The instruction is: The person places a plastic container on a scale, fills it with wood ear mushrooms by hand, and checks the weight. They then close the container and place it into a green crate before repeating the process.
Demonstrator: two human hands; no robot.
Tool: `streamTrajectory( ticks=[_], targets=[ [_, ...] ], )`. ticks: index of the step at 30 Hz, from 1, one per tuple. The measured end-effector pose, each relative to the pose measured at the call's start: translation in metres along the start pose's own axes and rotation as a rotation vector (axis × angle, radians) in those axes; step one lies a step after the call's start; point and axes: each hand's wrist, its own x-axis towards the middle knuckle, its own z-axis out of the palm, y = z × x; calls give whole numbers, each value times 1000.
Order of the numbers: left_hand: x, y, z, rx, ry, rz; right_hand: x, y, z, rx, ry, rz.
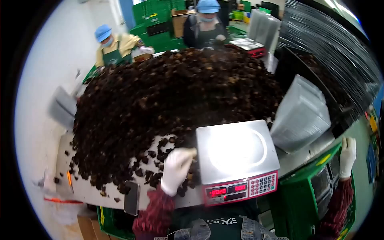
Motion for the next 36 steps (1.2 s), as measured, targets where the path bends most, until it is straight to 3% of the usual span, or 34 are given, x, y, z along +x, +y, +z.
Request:
streamTrajectory(
  ticks=[1, 5, 7, 8, 9, 11, 13, 16, 19, 21, 23, 25, 27, 29, 33, 36],
  targets=[
    [18, -23, 2, 19, 43, -4, 22, -15, 15, 9, 130, -93],
    [67, -142, 47, 298, -56, -24, 84, -40, 97, -105, 254, -417],
    [64, -148, 58, 536, -312, -125, 87, -23, 141, 1, -202, -249],
    [50, -156, 66, 561, -383, -168, 91, -20, 141, -137, -219, -380],
    [33, -162, 71, 581, -455, -211, 89, -15, 142, -87, -185, -427],
    [13, -166, 55, 500, -477, -68, 84, 4, 148, 11, -266, -355],
    [-10, -162, 32, 443, -546, -134, 83, 10, 143, 233, -402, -89],
    [-16, -129, -16, 551, -657, -132, 89, -10, 136, 286, -394, -77],
    [16, -152, -49, 349, -419, -3, 89, 1, 151, 319, -419, -102],
    [57, -174, -76, 465, -153, 4, 88, 8, 152, 307, -383, -138],
    [102, -207, -104, 538, 68, -137, 91, -4, 141, 337, -426, -66],
    [132, -233, -109, 850, 262, -447, 93, -8, 138, 292, -471, -12],
    [141, -245, -89, 698, 129, -779, 92, 4, 146, 318, -426, -88],
    [136, -236, -57, 631, -80, -788, 93, 7, 146, 299, -446, -87],
    [85, -190, 12, 624, -398, -276, 95, 5, 143, 318, -496, -40],
    [44, -140, 27, 483, -599, -195, 95, 21, 153, 329, -500, -55]
  ],
)
